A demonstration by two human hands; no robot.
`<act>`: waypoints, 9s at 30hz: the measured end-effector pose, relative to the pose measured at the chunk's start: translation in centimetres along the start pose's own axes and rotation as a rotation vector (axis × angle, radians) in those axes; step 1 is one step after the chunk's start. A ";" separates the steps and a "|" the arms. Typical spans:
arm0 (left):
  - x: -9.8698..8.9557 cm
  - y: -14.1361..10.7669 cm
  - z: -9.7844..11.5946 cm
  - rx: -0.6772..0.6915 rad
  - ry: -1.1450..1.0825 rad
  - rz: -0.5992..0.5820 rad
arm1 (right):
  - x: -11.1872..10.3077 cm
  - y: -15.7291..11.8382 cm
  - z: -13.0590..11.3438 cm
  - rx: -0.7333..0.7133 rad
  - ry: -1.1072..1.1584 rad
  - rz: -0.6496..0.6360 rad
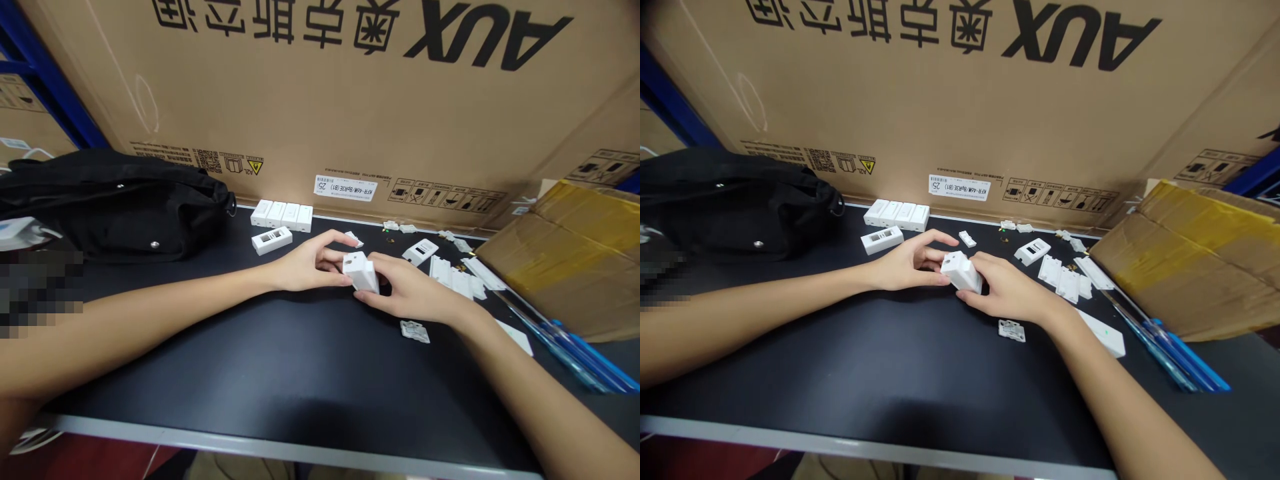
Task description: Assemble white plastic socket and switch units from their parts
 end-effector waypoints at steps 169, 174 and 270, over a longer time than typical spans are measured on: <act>-2.7 3.0 0.9 0.055 1.744 0.583 | -6.5 -5.8 6.1 0.664 -0.554 -0.076; -3.4 -0.8 2.4 0.111 1.845 0.592 | -8.2 -7.6 6.9 0.845 -0.502 -0.132; -4.3 -2.9 -0.1 0.025 1.122 0.327 | -5.9 -4.1 5.4 0.415 -0.447 0.184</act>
Point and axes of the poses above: each hand's wrist, its own y-axis towards the middle knuckle, its own x-axis out of the palm, z = x × y, the point moved 2 cm from there along y, towards the middle knuckle, and after that the axes turned 8 degrees about -x, right-handed, at the moved point
